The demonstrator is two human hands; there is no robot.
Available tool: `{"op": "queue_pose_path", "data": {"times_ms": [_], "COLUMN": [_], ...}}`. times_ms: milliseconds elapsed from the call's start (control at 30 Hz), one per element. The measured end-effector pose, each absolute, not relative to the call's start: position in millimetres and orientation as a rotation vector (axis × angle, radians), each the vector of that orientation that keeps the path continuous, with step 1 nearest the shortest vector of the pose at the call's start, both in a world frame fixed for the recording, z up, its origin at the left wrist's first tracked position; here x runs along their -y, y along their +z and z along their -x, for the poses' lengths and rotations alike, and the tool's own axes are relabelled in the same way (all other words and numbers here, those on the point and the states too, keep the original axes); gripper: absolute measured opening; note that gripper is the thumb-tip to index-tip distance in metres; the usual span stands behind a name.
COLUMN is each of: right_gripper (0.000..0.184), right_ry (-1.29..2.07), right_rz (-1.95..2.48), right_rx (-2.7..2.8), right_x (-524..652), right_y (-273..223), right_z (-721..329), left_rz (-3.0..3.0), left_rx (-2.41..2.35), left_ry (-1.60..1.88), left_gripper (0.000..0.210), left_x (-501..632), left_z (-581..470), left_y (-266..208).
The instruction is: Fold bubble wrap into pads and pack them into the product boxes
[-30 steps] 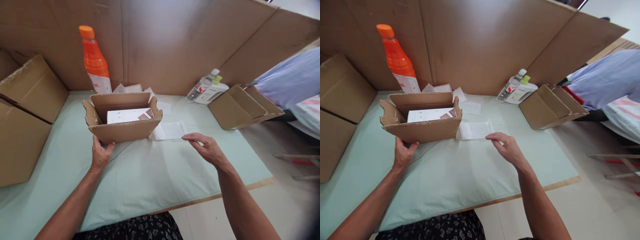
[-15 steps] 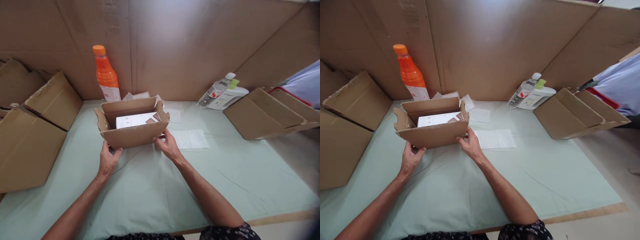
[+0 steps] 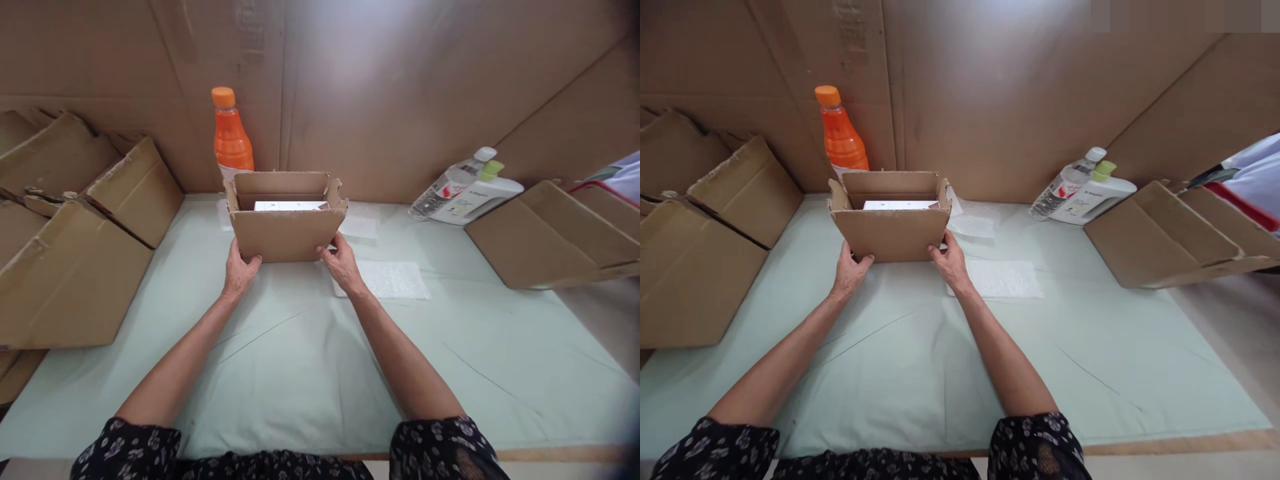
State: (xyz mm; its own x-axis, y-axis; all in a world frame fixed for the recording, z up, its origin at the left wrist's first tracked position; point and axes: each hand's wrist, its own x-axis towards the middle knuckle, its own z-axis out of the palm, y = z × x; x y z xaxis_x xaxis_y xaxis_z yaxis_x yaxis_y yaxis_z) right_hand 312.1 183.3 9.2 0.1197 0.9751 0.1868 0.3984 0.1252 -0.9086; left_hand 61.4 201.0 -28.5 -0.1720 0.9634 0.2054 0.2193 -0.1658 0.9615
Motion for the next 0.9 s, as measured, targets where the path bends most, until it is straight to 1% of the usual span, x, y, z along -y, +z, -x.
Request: {"op": "queue_pose_path", "data": {"times_ms": [67, 133, 233, 300, 333, 367, 433, 500, 567, 633, 667, 733, 800, 900], "right_gripper": [0.058, 0.055, 0.052, 0.050, 0.045, 0.037, 0.024, 0.022, 0.021, 0.026, 0.028, 0.029, 0.028, 0.030], "right_ry": [0.737, 0.612, 0.334, 0.236, 0.224, 0.232, 0.301, 0.441, 0.661, 0.869, 0.924, 0.883, 0.722, 0.505], "right_rz": [1.464, 1.553, 1.799, 1.978, 2.030, 2.035, 1.898, 1.620, 1.315, 1.120, 1.102, 1.219, 1.414, 1.628], "right_rx": [1.472, 1.544, 1.658, 1.682, 1.691, 1.712, 1.836, 2.070, 2.293, 2.358, 2.321, 2.169, 2.017, 1.954], "right_x": [-169.8, -147.8, -112.7, -95.5, -88.7, -82.1, -66.2, -43.9, -19.0, -0.8, 3.2, 0.2, -14.0, -39.0], "right_y": [12.8, 13.9, 5.8, -4.3, -8.9, -12.1, -12.2, -2.8, 12.5, 26.7, 30.8, 30.4, 19.6, -3.9], "right_z": [-322.6, -336.3, -351.5, -351.4, -347.5, -341.3, -323.6, -303.7, -288.9, -284.5, -286.4, -296.0, -307.8, -315.9], "left_rz": [-1.368, -1.323, -1.289, -1.286, -1.288, -1.289, -1.273, -1.228, -1.189, -1.196, -1.222, -1.345, -1.601, -1.947], "left_rx": [-1.413, -1.423, -1.412, -1.384, -1.370, -1.355, -1.333, -1.331, -1.346, -1.377, -1.398, -1.437, -1.421, -1.287], "left_ry": [1.390, 1.365, 1.303, 1.268, 1.253, 1.233, 1.196, 1.177, 1.170, 1.162, 1.153, 1.108, 1.009, 0.852], "left_gripper": [0.070, 0.074, 0.071, 0.068, 0.067, 0.065, 0.065, 0.066, 0.067, 0.064, 0.061, 0.055, 0.048, 0.049], "left_x": [-186.0, -158.3, -107.3, -79.9, -70.2, -63.1, -54.8, -50.0, -45.0, -39.4, -37.3, -35.9, -38.4, -43.9], "left_z": [-57.7, -51.9, -44.2, -43.2, -43.8, -44.8, -46.1, -44.0, -37.6, -29.4, -25.9, -22.6, -26.3, -42.0], "left_y": [-33.1, -39.0, -45.5, -46.7, -46.4, -45.8, -43.5, -40.1, -35.9, -31.1, -28.6, -23.9, -20.1, -16.6]}}
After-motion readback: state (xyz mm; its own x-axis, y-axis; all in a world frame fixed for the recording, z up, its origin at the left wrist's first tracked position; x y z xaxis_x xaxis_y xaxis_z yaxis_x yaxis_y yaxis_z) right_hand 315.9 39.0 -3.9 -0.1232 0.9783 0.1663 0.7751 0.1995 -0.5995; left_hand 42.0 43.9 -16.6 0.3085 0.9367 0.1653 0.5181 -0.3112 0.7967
